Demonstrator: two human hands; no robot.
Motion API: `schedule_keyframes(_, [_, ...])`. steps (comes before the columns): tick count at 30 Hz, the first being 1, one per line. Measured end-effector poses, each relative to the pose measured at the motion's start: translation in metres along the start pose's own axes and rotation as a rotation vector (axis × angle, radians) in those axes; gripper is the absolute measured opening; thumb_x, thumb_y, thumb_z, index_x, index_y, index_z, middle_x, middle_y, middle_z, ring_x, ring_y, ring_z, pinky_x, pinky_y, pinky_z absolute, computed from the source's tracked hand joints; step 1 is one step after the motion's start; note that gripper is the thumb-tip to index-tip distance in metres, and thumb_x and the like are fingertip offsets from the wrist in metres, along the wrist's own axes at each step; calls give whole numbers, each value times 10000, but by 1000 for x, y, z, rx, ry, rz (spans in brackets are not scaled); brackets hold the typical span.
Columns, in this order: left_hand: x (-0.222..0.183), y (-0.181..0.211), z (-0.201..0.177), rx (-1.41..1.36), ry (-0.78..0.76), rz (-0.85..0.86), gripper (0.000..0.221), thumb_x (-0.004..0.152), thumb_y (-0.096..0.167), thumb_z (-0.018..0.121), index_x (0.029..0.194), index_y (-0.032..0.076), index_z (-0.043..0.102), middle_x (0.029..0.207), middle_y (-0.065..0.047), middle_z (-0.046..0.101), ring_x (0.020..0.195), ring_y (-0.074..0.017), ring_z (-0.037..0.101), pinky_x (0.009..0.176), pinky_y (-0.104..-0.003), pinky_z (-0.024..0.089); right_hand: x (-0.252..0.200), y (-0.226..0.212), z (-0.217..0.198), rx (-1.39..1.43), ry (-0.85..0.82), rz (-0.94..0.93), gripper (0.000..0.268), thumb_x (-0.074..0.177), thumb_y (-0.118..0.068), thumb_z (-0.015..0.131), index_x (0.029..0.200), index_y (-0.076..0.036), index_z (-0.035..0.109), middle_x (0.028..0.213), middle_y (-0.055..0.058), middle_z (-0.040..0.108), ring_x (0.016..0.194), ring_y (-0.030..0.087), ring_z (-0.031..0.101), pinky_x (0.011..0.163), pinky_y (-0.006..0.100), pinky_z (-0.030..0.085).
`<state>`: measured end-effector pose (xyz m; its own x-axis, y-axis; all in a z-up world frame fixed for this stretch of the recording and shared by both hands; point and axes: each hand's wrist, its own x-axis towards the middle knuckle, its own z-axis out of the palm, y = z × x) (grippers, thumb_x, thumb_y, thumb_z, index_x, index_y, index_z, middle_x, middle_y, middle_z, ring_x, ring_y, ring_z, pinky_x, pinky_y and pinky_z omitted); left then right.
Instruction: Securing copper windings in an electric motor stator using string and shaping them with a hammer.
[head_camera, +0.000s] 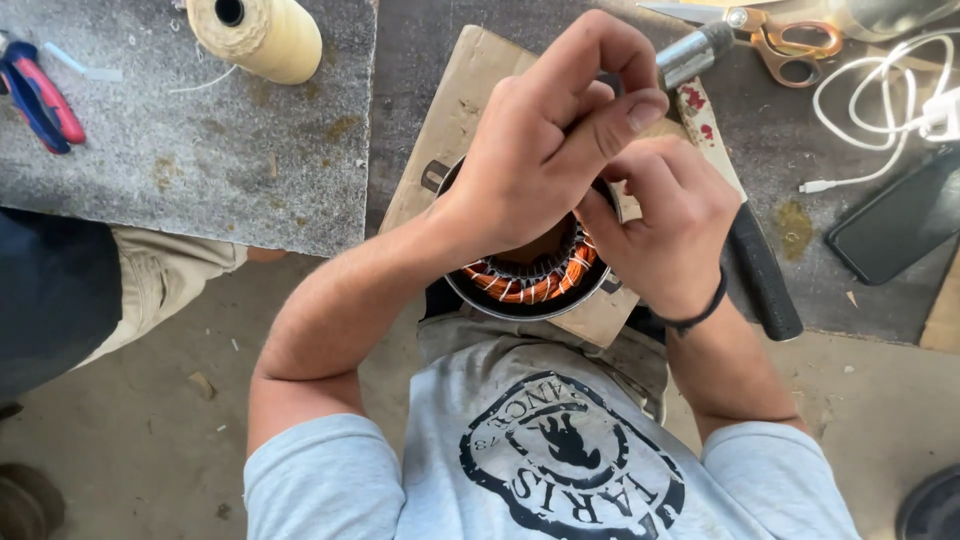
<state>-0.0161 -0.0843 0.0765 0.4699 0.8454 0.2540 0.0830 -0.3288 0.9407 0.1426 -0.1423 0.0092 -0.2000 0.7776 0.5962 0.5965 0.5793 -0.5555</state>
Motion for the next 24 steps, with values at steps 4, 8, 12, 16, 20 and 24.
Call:
schedule_keyframes(4, [-8,-6,-1,-201,21,-16,78,1101,190,530,1112,142,470,985,58,503,661,-51,394,640,-216,337,-12,-23,5,-186,-35,148,138,1025,-145,749,1033,-41,659,943,72,689,797,249,638,681,372,467])
schedule_keyframes(8, [-8,-5,2,-248,5,16,88,1109,179,507,1113,108,455,972,28,464,683,-68,374,673,-219,300,-5,-36,16,-231,-138,122,220,1030,-143,544,859,-7,570,828,182,611,760,396,568,677,458,432])
schedule_keyframes(12, [-12,-9,-4,-189,-5,8,81,1102,181,524,1111,122,469,829,46,453,658,-71,356,659,-225,313,-8,-35,24,-89,-175,202,202,1036,-94,497,874,-13,585,937,173,700,899,400,570,714,461,345])
schedule_keyframes(16, [-11,-24,-7,-263,-38,42,94,1107,179,512,1105,109,449,917,29,430,644,-68,356,612,-227,296,-8,-30,27,66,-131,262,438,1076,-114,492,654,-80,378,593,41,433,722,249,425,744,409,242])
schedule_keyframes(20, [-13,-28,-4,-271,-64,39,89,1092,166,523,1095,120,447,798,12,508,640,-80,471,638,-218,407,-8,-19,31,255,-47,137,419,1019,12,507,611,6,414,573,126,465,621,274,399,697,408,324])
schedule_keyframes(24, [-15,-22,-17,-175,-71,15,91,1091,164,540,1100,135,454,768,38,493,662,-84,420,669,-217,400,8,-2,39,402,-72,14,296,1018,9,445,848,130,655,775,268,590,728,372,631,622,426,448])
